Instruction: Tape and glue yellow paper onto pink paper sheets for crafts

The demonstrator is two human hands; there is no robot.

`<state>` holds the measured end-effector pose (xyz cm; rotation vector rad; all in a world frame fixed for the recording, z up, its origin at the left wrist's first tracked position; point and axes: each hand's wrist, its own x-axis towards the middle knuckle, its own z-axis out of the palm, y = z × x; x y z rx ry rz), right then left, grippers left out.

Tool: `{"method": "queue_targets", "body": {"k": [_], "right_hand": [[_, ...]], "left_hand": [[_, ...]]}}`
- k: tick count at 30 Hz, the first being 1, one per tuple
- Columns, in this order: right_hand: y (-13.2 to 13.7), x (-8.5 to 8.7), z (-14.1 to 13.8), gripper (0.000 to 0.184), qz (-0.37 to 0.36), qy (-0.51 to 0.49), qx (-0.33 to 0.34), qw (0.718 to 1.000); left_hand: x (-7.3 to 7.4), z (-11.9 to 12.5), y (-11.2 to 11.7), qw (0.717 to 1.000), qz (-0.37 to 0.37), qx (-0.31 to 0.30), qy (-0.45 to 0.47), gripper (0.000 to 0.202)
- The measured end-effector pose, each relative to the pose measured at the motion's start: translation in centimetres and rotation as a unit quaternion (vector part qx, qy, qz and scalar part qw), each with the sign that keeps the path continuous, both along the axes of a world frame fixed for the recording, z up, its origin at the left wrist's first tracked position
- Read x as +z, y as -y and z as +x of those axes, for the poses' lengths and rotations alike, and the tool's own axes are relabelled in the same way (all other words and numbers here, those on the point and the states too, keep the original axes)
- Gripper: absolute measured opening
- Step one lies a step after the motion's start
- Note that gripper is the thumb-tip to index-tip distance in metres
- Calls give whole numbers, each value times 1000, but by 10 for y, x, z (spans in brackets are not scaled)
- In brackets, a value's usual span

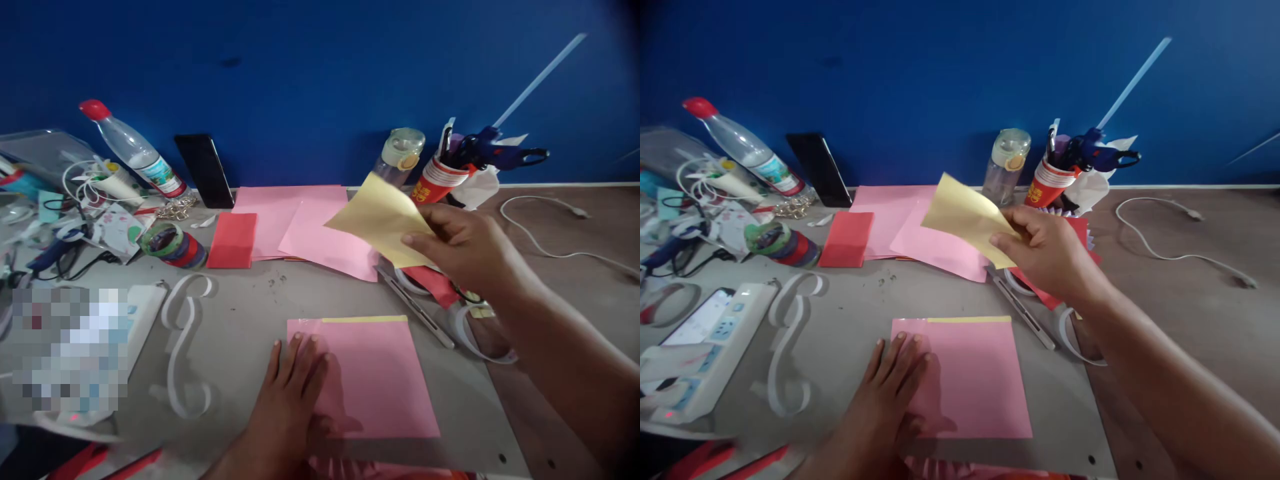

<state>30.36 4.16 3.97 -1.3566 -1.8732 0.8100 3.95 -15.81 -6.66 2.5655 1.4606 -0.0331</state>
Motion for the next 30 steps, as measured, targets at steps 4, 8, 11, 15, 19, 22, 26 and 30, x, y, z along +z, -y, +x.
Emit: {"method": "queue_targets", "body": {"k": [4, 8, 11, 15, 19, 22, 26, 30], "right_hand": [[21, 7, -14, 33, -213, -186, 169, 944], [36, -17, -32, 33, -284, -204, 180, 919], [52, -41, -48, 35, -326, -275, 90, 900], [86, -61, -70, 41, -403, -440, 33, 802], [115, -62, -88, 45, -445, -480, 9, 756], [123, -60, -90, 45, -453, -460, 38, 763], [112, -61, -80, 48, -421, -409, 71, 807], [95, -67, -71, 55, -375, -315, 25, 872]], "left_hand": [[-3, 8, -6, 1000, -2, 2, 6, 82], [-3, 9, -6, 995, 40, 8, 89, 78], [6, 3, -2, 970, 34, 42, 239, 65], [29, -1, -5, 800, -114, 259, 529, 54], [45, 6, -20, 573, -236, 370, 692, 70], [48, 8, -27, 531, -263, 432, 680, 58], [47, -2, -29, 585, -314, 420, 618, 53], [52, -17, -35, 644, -379, 367, 554, 65]]}}
